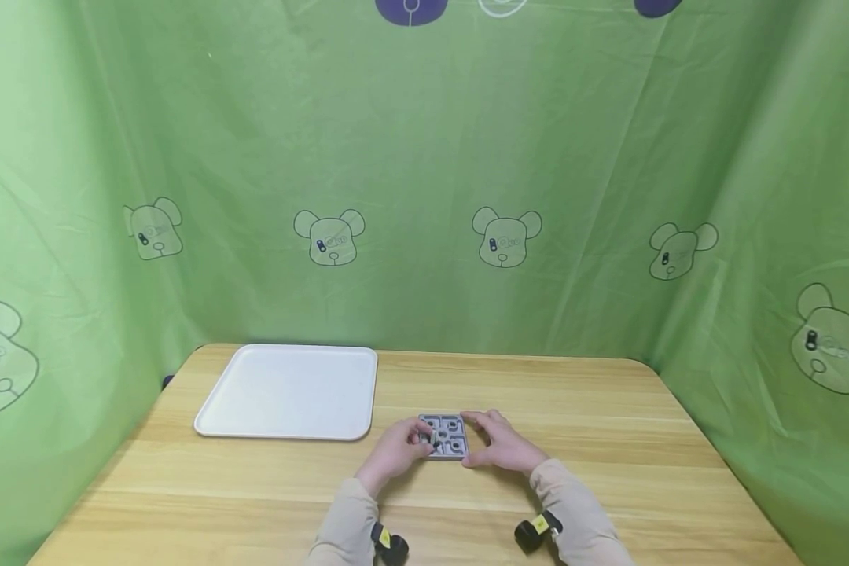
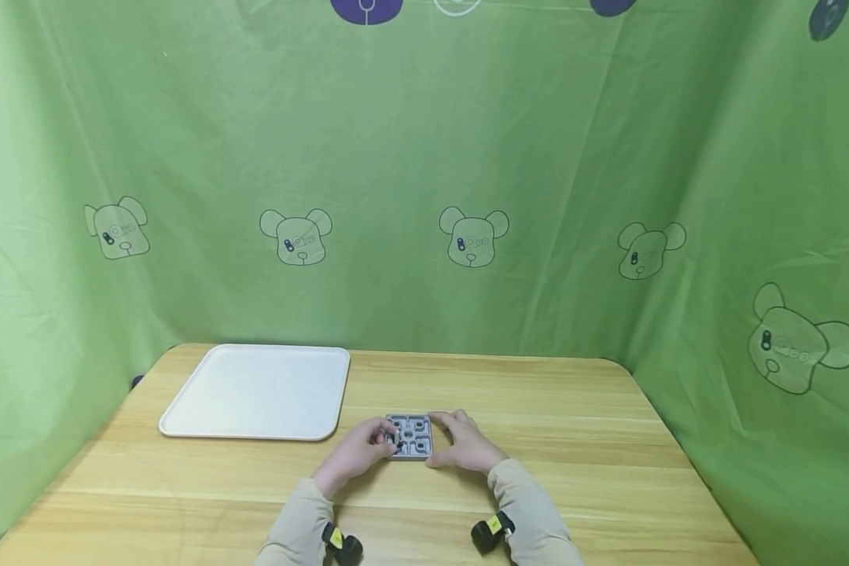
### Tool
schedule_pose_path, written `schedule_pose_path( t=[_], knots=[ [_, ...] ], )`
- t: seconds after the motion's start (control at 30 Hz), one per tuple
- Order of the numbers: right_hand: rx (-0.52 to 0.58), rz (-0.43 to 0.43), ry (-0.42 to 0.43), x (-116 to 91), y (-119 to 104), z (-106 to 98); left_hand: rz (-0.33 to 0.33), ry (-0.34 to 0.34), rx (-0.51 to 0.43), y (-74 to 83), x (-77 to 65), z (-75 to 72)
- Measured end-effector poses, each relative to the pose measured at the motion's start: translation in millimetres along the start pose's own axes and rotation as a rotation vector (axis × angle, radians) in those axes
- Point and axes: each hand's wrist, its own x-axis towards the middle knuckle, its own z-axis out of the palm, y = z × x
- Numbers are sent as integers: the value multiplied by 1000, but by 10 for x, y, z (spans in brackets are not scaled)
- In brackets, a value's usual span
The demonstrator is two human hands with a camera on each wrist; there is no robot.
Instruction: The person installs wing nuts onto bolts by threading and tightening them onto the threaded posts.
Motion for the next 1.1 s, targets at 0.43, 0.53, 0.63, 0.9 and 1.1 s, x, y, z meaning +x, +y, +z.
schedule_pose_path(
  t=[0.43, 0.53, 0.63, 0.9, 1.1],
  knots=[
    [-2, -19, -17, -12, -2, -3, -28, 6, -50, -31, -11, -10],
    [-4, -21, -17, -9, -2, -5, -27, 5, -52, -33, -10, -10],
    [-2, -18, -16, -6, -4, -6, -28, 4, -54, -35, -8, -6],
    [-9, -16, -12, -1, 6, -8, -30, -1, -42, -26, -8, 3],
    [-2, -9, -11, 6, 17, -8, -17, -2, -44, -23, -5, 2]
  ],
)
